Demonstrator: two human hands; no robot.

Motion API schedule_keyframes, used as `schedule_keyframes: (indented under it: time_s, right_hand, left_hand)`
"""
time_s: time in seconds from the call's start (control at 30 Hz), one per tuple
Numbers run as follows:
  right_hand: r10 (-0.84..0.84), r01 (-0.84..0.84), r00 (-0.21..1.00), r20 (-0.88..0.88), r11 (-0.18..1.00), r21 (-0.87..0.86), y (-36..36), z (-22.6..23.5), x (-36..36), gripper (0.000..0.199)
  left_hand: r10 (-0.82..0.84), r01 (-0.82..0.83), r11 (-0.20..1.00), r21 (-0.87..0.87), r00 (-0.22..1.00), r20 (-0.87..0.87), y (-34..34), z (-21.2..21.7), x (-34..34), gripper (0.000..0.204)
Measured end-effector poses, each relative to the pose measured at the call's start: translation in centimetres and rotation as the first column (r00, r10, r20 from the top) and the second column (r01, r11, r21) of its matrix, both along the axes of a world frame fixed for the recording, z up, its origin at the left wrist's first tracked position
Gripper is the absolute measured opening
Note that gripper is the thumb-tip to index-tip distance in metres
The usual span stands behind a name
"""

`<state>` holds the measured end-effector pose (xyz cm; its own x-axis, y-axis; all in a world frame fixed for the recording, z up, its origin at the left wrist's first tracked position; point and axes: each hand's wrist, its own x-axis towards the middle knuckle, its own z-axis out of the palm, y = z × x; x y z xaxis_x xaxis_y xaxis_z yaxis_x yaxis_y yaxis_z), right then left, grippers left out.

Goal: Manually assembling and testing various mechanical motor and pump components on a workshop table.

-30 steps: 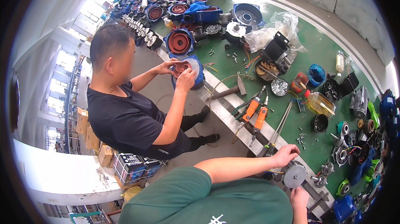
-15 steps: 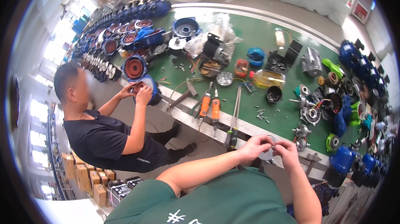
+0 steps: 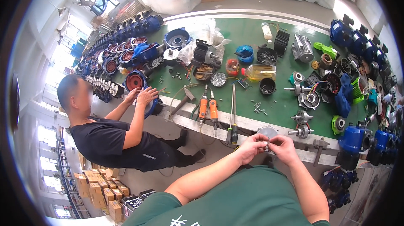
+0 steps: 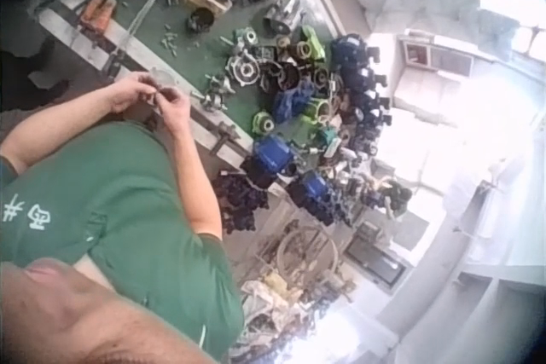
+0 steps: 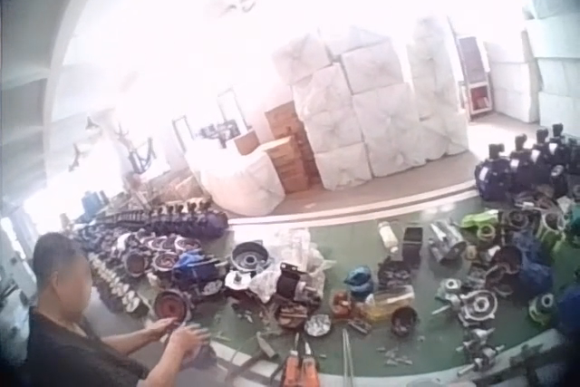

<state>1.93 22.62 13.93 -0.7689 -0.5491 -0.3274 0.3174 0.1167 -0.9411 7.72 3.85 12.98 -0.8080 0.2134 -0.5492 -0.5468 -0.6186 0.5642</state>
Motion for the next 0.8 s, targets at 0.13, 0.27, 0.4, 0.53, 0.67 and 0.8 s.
schedule_keyframes:
  time_s: [0.13,0.27,0.4,0.53,0.67,0.8]
  right_hand:
    - [-0.072,0.074,0.991,0.109,0.997,-0.012,-0.4,0.4,0.0,0.016]
    - [-0.212,0.211,0.915,0.343,0.977,0.042,-0.9,-0.2,-0.1,0.021]
    - [-0.2,0.271,0.851,0.486,0.959,-0.08,-1.5,0.0,-0.6,0.021]
    - [-0.27,0.34,0.778,0.567,0.94,-0.018,-1.3,-1.5,-0.5,0.017]
    - [-0.337,0.428,0.719,0.608,0.904,-0.006,-0.8,-2.8,-1.0,0.021]
    - [-0.382,0.557,0.64,0.667,0.828,-0.06,1.0,-3.5,-1.7,0.027]
  left_hand:
    - [0.014,-0.02,0.991,-0.133,0.999,-0.046,0.5,-1.3,0.0,0.013]
    - [-0.041,-0.171,0.837,-0.519,0.927,-0.372,1.2,-2.7,-0.3,0.011]
    - [-0.212,-0.27,0.589,-0.762,0.858,-0.468,-0.2,-0.7,-0.8,0.011]
    - [-0.335,-0.205,0.547,-0.812,0.835,-0.436,-0.5,-1.4,-1.5,0.011]
    - [-0.435,-0.184,0.518,-0.836,0.784,-0.442,-1.1,-3.1,-2.8,0.014]
    - [-0.358,-0.319,0.394,-0.862,0.811,-0.463,-4.3,-7.3,-6.1,0.014]
